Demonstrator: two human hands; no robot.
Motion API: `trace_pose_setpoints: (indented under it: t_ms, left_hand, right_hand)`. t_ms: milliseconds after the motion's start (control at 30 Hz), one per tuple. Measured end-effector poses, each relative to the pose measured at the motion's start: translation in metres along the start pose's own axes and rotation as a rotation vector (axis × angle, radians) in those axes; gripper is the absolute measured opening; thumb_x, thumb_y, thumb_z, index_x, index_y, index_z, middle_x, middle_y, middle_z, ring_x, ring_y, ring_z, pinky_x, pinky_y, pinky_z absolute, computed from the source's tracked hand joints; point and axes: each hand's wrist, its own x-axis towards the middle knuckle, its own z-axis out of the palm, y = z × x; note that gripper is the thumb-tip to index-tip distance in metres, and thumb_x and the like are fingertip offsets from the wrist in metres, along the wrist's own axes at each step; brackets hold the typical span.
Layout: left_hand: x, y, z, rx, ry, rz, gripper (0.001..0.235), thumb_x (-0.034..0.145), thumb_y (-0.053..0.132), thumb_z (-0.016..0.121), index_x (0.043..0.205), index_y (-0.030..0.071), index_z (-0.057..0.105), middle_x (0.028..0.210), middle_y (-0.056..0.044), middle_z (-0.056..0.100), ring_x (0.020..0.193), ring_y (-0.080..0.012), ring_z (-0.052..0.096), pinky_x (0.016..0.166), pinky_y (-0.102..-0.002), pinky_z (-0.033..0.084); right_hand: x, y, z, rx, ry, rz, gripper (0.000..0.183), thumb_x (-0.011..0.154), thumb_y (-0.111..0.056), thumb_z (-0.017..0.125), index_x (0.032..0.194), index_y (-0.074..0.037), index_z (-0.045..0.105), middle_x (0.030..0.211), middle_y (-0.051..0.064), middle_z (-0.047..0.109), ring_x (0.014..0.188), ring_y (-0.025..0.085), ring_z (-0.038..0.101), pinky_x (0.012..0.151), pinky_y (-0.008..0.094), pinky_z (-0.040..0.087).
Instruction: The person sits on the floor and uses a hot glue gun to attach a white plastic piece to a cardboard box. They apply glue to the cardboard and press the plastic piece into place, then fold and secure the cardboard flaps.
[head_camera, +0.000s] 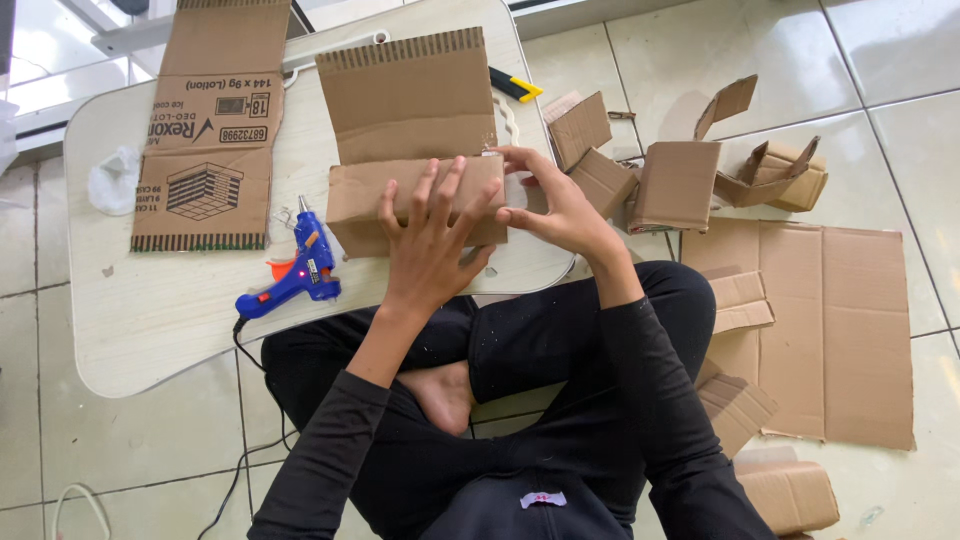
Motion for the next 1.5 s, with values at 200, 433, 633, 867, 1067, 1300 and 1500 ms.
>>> trace_pose_setpoints:
  t_ms: [200,433,633,867,1067,1300,1500]
  left_hand:
    - [-0.001,-0.006,-0.005,-0.095,0.031,0.055,0.068,0.073,0.060,0.052,0.132,0.032,0.034,0.135,-0.004,0.033,0.125,-0.0263,0.026,0.095,-0.057,0.005]
    - [-0.005,-0.013,0.000,-0.325,0.036,-0.043,0.048,0.081,0.063,0.034,0.116,0.033,0.049,0.128,0.007,0.042,0.124,-0.0160,0.029,0.099,-0.052,-0.004]
    - [-0.001,0.008,0.000,-0.323,0.154,-0.216,0.040,0.072,0.053,0.050,0.103,0.027,0.051,0.122,0.005,0.046,0.124,-0.0219,0.027,0.094,-0.058,-0.008]
    - [0.000,-0.002,-0.006,-0.392,0.090,-0.165,0.042,0.065,0.044,0.055,0.103,0.026,0.051,0.123,0.005,0.046,0.123,-0.0230,0.029,0.094,-0.062,-0.006]
    - [-0.001,0.000,-0.006,-0.396,0.090,-0.174,0.041,0.067,0.043,0.055,0.104,0.025,0.051,0.123,0.003,0.047,0.123,-0.0238,0.029,0.094,-0.062,-0.008]
    - [-0.002,0.000,-0.014,-0.404,0.061,-0.174,0.047,0.072,0.047,0.054,0.113,0.023,0.050,0.124,0.001,0.046,0.124,-0.0242,0.029,0.095,-0.062,-0.009]
    - [-0.005,-0.006,-0.015,-0.419,0.032,-0.143,0.055,0.075,0.058,0.043,0.118,0.025,0.047,0.128,0.003,0.043,0.126,-0.0215,0.025,0.096,-0.060,-0.011]
  right_hand:
    - [0.003,0.013,-0.002,0.023,0.007,-0.006,0.061,0.069,-0.039,0.070,0.117,-0.009,0.047,0.109,0.016,0.050,0.112,0.030,0.045,0.091,0.042,0.038]
    - [-0.015,-0.003,0.015,-0.021,0.107,0.011,0.045,0.077,-0.029,0.066,0.113,-0.007,0.051,0.097,0.013,0.059,0.101,0.026,0.054,0.084,0.040,0.043]
    - [-0.015,-0.005,0.016,0.091,0.337,-0.017,0.022,0.080,-0.006,0.059,0.102,-0.007,0.060,0.098,0.010,0.061,0.092,0.021,0.059,0.078,0.031,0.048]
    - [-0.025,0.007,0.012,0.277,0.524,0.100,0.027,0.072,0.003,0.067,0.097,-0.003,0.060,0.091,0.006,0.061,0.073,0.005,0.056,0.066,0.013,0.047]
    - [-0.027,0.001,0.008,0.235,0.549,0.188,0.015,0.073,-0.006,0.071,0.086,-0.003,0.065,0.069,0.003,0.061,0.060,0.000,0.052,0.058,0.011,0.044]
    - [-0.029,0.037,0.004,0.173,0.567,0.232,0.008,0.076,-0.010,0.070,0.077,-0.004,0.064,0.060,0.005,0.058,0.051,0.003,0.047,0.050,0.014,0.039]
    - [-0.022,0.026,0.001,0.145,0.532,0.182,0.015,0.079,-0.014,0.069,0.070,-0.004,0.062,0.055,0.005,0.056,0.049,0.005,0.047,0.048,0.015,0.040]
